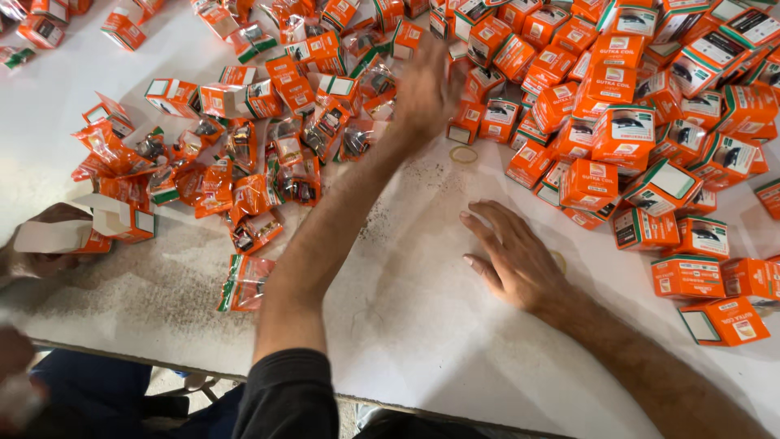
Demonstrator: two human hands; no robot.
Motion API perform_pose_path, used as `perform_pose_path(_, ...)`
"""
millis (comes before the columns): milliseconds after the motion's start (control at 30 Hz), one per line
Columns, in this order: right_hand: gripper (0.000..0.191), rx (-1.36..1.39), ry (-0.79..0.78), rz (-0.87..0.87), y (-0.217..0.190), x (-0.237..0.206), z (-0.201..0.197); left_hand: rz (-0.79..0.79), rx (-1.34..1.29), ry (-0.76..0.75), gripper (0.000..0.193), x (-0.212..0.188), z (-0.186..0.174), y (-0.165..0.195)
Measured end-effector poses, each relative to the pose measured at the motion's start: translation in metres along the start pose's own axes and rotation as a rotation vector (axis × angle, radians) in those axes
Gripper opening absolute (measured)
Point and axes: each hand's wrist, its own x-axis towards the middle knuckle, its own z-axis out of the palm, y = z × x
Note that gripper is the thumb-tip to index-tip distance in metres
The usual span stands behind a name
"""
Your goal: The person picks up small orange product boxes and plastic-wrapped items from the table, places an item into each box, folds the box flaps closed, and sets the finished box onto a pile. They occasionally gather scattered boxes and items from the table to continue packing.
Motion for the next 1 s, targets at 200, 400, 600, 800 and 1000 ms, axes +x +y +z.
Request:
perform_pose_path(200, 0.062, 0.042, -0.02, 0.028, 0.002, 0.001, -0.001, 0.271, 0.609, 0.141, 0.068, 0.064, -0.018, -0.044)
perform_pose_path(400, 0.064, 0.073, -0.031, 0.042, 0.015, -0.01, 0.006, 0.103, 0.446, -0.26, 0.054, 0.001, -0.045, 0.009)
perform_pose_path(600, 0.076, 0.64, 0.159, 0.227, 0.025, -0.01, 0.034, 0.185, 0.08, -0.136, 0.063, -0.155, -0.085, 0.129)
perform_pose_path(800, 0.069, 0.47, 0.067, 0.575, 0.016, -0.012, 0.031, 0.116, -0.086, -0.42, 0.094, -0.149, -0.124, 0.075)
perform_pose_path(1000, 0.061, 0.363, -0.031, 0.343, 0.007, -0.003, 0.022, 0.321, 0.551, -0.284, 0.089, -0.11, -0.13, -0.014)
